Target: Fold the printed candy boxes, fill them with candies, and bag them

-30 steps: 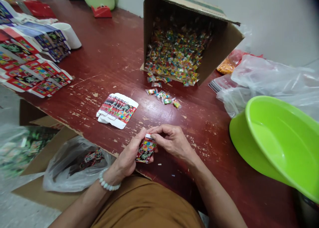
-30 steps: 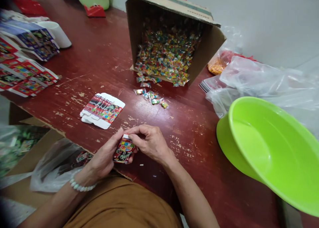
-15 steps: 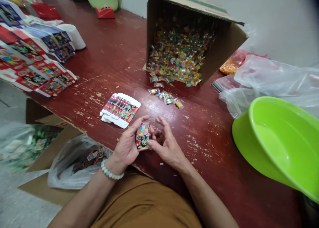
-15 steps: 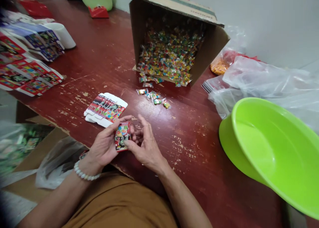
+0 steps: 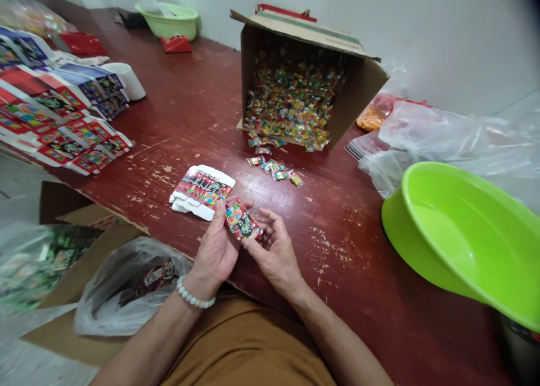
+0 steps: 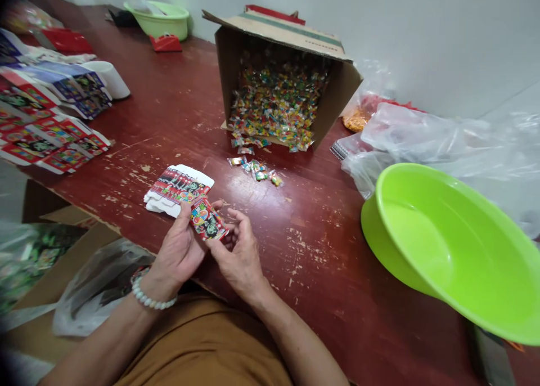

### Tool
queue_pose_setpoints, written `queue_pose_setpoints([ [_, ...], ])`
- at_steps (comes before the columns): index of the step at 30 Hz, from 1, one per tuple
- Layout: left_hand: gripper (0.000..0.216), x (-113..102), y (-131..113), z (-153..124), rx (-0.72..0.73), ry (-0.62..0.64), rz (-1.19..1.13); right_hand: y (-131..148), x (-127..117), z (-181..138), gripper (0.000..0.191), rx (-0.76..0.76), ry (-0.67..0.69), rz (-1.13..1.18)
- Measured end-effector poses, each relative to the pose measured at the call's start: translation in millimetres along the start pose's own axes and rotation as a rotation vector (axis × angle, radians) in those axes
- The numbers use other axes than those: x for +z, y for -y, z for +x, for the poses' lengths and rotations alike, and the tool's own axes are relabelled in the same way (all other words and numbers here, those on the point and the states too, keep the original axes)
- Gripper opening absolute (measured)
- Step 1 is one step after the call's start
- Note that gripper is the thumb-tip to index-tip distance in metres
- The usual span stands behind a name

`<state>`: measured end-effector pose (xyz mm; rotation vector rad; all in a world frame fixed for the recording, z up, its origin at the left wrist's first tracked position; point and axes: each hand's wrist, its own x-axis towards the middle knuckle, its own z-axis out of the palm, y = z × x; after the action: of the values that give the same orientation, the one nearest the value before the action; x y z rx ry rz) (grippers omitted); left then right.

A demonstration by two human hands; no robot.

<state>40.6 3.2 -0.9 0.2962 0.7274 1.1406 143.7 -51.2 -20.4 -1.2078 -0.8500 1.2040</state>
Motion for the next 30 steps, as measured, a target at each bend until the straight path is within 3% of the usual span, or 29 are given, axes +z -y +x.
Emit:
queue_pose_setpoints([
  [3, 0.025, -9.0, -4.4, -6.7, 0.082, 0.031, 0.107, 7.6, -8.2, 0.8, 0.050, -0.041, -0.054, 0.039],
  [6, 0.034, -19.5, -19.4, -15.8, 0.070, 0.100, 0.407, 20.8, -19.2, -1.0, 0.037, -0.060, -0.022, 0.031],
  [10, 0.037, -20.3, -43.9, -29.1, -0.012, 0.387, 0.914, 36.8, -27.8, -10.4, 0.027, -0.090, 0.041, -0.073],
  [12, 0.034, -14.2, -48.8, -35.9, -0.050, 0.556, 1.049, 43.5, -29.0, -16.8, 0.020, -0.132, 0.094, -0.159],
  [14, 0.032, -6.7, -46.8, -42.7, -0.056, 0.636, 1.093, 50.4, -29.4, -23.0, 0.017, -0.176, 0.117, -0.240],
  [19, 0.027, 6.2, -30.6, -61.6, 0.030, 0.605, 1.099, 67.5, -33.1, -31.9, 0.016, -0.320, 0.086, -0.392],
  [24, 0.031, 12.9, -21.6, -78.5, 0.054, 0.620, 0.986, 78.4, -35.7, -33.6, 0.021, -0.199, 0.147, -0.128],
  [30, 0.048, 29.0, -23.2, -86.6, -0.103, 0.393, 0.701, 83.6, -32.2, -42.3, 0.029, -0.362, 0.116, 0.062],
])
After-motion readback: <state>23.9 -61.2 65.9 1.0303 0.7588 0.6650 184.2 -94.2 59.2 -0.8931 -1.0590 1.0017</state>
